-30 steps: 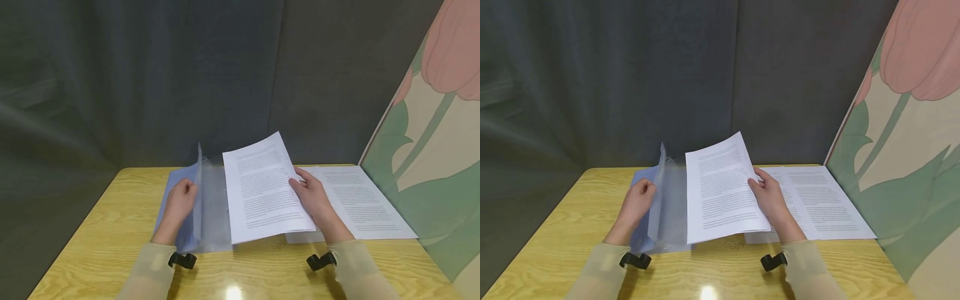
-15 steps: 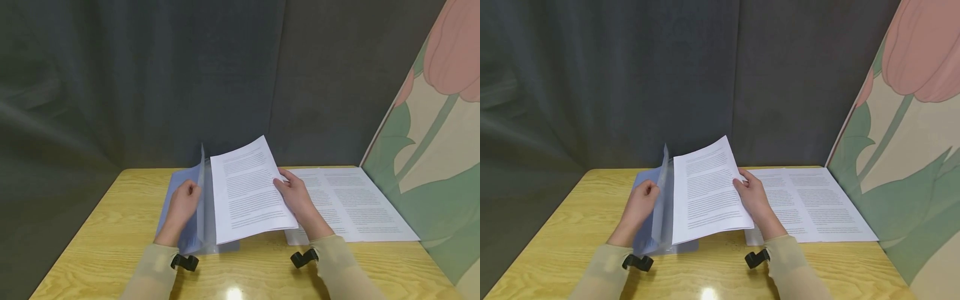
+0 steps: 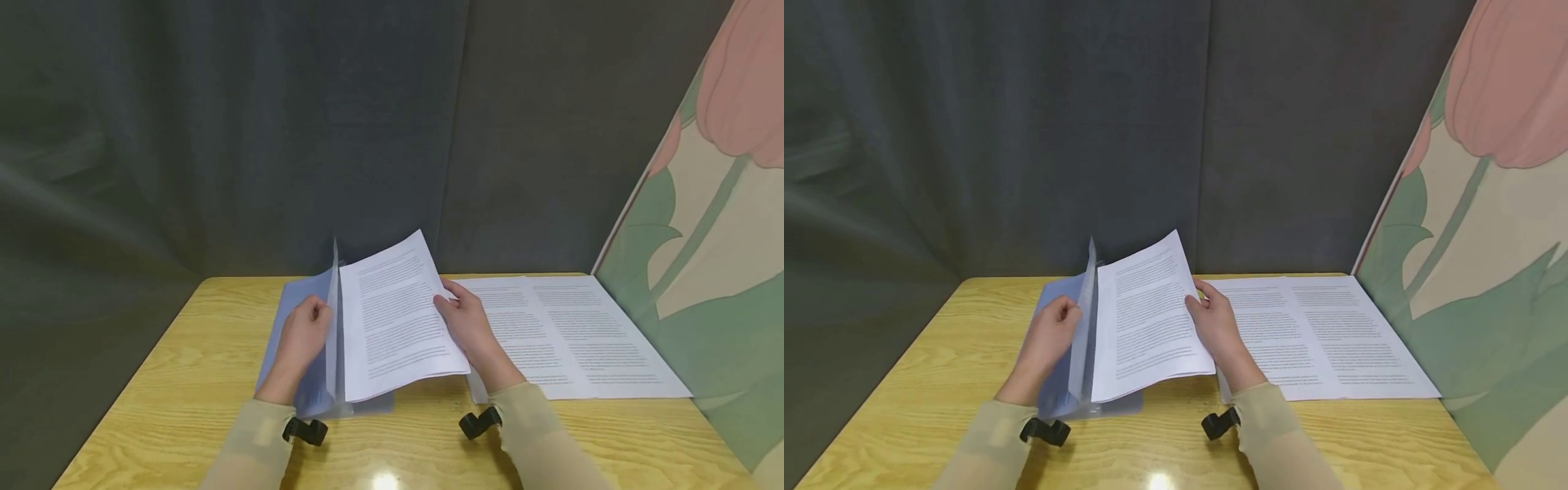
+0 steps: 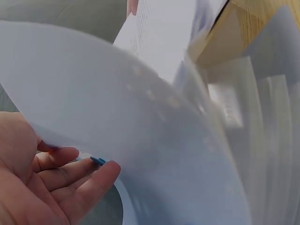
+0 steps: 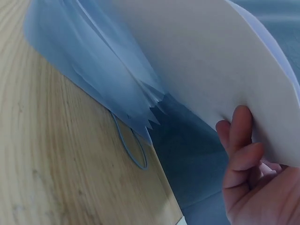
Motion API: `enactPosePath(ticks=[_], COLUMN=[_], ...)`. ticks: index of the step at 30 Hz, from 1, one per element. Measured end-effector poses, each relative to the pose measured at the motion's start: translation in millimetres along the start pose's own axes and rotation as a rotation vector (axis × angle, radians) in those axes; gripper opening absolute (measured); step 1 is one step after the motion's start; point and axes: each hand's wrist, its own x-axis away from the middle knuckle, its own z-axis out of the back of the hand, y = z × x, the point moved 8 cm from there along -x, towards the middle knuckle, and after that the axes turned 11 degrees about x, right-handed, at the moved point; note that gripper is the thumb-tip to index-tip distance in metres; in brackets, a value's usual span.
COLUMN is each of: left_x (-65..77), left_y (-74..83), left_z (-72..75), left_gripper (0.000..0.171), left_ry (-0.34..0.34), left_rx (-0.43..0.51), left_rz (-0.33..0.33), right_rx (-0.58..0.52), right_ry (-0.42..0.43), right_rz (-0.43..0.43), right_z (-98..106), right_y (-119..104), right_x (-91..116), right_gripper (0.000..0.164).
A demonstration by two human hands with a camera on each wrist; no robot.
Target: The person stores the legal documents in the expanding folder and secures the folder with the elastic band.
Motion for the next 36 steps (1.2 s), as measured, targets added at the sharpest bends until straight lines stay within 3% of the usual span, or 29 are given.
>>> enactPosePath(ticks=[19,36], left_x=[0.2,0.7], left_y=[1.3,6.0], left_z=[-3.3,-2.2], left_gripper=[0.015,0.014], left_ry=[0.013,0.035], left_rx=[0.003,-0.004], left_rz=[0.012,-0.003], right_rx=[0.013,0.088], right_ry=[0.042,0.039], right_rz=[0.019,0.048], right_z=[-29,-56], right_y=[-4,-14], right_x=[-6,2], right_gripper=[0.053,0.054])
